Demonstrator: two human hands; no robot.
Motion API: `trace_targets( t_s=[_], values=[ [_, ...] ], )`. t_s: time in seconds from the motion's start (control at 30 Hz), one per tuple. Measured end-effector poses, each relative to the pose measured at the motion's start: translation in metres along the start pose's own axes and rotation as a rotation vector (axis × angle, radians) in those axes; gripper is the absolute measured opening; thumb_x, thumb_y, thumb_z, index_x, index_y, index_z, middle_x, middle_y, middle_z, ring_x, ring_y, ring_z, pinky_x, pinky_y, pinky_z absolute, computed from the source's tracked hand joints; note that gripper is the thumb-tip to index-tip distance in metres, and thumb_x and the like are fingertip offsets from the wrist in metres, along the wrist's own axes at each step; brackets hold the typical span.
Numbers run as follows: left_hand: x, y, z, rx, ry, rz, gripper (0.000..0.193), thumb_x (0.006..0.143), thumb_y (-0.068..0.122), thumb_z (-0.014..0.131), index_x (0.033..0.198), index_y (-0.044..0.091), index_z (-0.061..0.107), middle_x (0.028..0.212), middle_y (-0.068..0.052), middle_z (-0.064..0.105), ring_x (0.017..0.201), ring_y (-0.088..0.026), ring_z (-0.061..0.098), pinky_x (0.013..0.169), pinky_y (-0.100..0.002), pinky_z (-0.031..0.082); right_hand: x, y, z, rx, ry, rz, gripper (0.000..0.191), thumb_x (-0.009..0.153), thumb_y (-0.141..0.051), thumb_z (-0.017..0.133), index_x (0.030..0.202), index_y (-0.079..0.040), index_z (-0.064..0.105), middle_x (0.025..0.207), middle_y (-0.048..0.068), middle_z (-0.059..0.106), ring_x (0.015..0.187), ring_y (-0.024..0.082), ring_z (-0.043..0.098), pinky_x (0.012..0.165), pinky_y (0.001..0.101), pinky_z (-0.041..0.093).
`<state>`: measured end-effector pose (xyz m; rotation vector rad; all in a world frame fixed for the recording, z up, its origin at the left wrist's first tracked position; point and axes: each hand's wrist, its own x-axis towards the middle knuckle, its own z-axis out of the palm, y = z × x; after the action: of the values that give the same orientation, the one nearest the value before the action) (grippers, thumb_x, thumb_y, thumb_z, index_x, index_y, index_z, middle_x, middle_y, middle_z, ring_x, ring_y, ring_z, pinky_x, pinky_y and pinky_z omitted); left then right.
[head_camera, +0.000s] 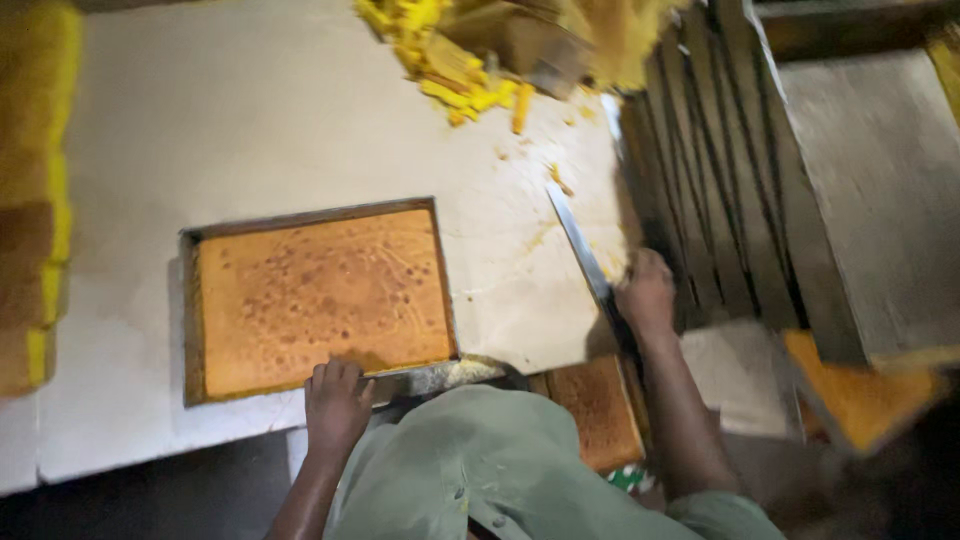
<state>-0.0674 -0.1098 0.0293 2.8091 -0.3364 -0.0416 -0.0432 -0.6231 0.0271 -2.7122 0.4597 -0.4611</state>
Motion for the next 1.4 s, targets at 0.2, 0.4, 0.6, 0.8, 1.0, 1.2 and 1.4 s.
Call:
trace_targets(
  t_s=[0.2, 0.4, 0.6, 0.8, 1.0, 1.2, 1.4],
  values=[
    [0.002, 0.005, -0.01, -0.104, -0.076, -0.081, 0.026, 0.077, 0.03, 0.078, 0.09, 0.01, 0.069, 0.1, -0.011, 0.063, 0.104, -0.033, 0.058, 0.089, -0.049, 0.047, 0.058, -0.011, 0.011, -0.086, -0.336, 0.272, 0.036, 0.103, -0.017, 0.042, 0.131, 0.002, 0.055, 0.13, 0.041, 0.056, 0.118, 0.057, 0.055, 0.1, 0.0596, 0.047],
    [0.021, -0.022, -0.007, -0.407, -0.054, -0.037, 0.022, 0.078, 0.028, 0.075, 0.084, 0.009, 0.068, 0.089, -0.012, 0.065, 0.092, -0.034, 0.063, 0.08, -0.048, 0.051, 0.08, -0.007, 0.013, 0.091, -0.303, 0.326, 0.03, 0.1, -0.015, 0.048, 0.115, 0.007, 0.061, 0.103, 0.035, 0.066, 0.095, 0.05, 0.064, 0.083, 0.0595, 0.051],
    [0.064, -0.115, -0.021, -0.237, 0.232, -0.007, 0.028, 0.091, 0.023, 0.069, 0.112, 0.006, 0.068, 0.113, -0.02, 0.065, 0.106, -0.042, 0.06, 0.09, -0.055, 0.049, 0.014, -0.063, 0.032, 1.124, -0.245, 0.757, 0.013, 0.102, -0.013, 0.054, 0.107, -0.001, 0.058, 0.088, 0.018, 0.064, 0.077, 0.034, 0.064, 0.07, 0.0495, 0.053],
    [0.128, -0.205, -0.04, -0.176, 0.401, -0.211, 0.06, 0.092, 0.023, 0.069, 0.142, -0.001, 0.048, 0.14, -0.029, 0.047, 0.13, -0.049, 0.046, 0.101, -0.064, 0.04, -0.014, -0.241, 0.071, 1.367, -0.377, 0.59, 0.019, 0.104, -0.013, 0.046, 0.12, -0.012, 0.056, 0.079, 0.012, 0.062, 0.068, 0.024, 0.062, 0.062, 0.0401, 0.054],
    [0.182, -0.235, -0.025, -0.236, 0.295, -0.327, 0.05, 0.095, 0.028, 0.069, 0.137, 0.006, 0.054, 0.145, -0.024, 0.046, 0.141, -0.047, 0.038, 0.107, -0.074, 0.03, -0.019, -0.343, 0.08, 0.174, -0.647, -0.402, 0.058, 0.089, -0.008, 0.053, 0.146, -0.011, 0.041, 0.088, 0.013, 0.071, 0.062, 0.028, 0.069, 0.049, 0.041, 0.055],
    [0.184, -0.233, -0.025, -0.253, 0.27, -0.377, 0.051, 0.095, 0.031, 0.067, 0.137, 0.006, 0.057, 0.152, -0.021, 0.044, 0.146, -0.045, 0.033, 0.114, -0.073, 0.024, 0.066, -0.44, 0.11, -0.472, -0.679, -0.977, 0.087, 0.087, -0.003, 0.057, 0.166, -0.026, 0.031, 0.088, 0.018, 0.07, 0.061, 0.034, 0.068, 0.05, 0.0465, 0.054],
    [0.186, -0.233, -0.04, -0.255, 0.304, -0.397, 0.041, 0.097, 0.03, 0.064, 0.131, 0.007, 0.063, 0.147, -0.018, 0.049, 0.142, -0.043, 0.037, 0.112, -0.07, 0.027, 0.101, -0.562, 0.164, -0.701, -0.841, -1.332, 0.081, 0.093, -0.005, 0.055, 0.167, -0.024, 0.029, 0.07, 0.018, 0.07, 0.056, 0.032, 0.069, 0.051, 0.045, 0.055]
  ],
)
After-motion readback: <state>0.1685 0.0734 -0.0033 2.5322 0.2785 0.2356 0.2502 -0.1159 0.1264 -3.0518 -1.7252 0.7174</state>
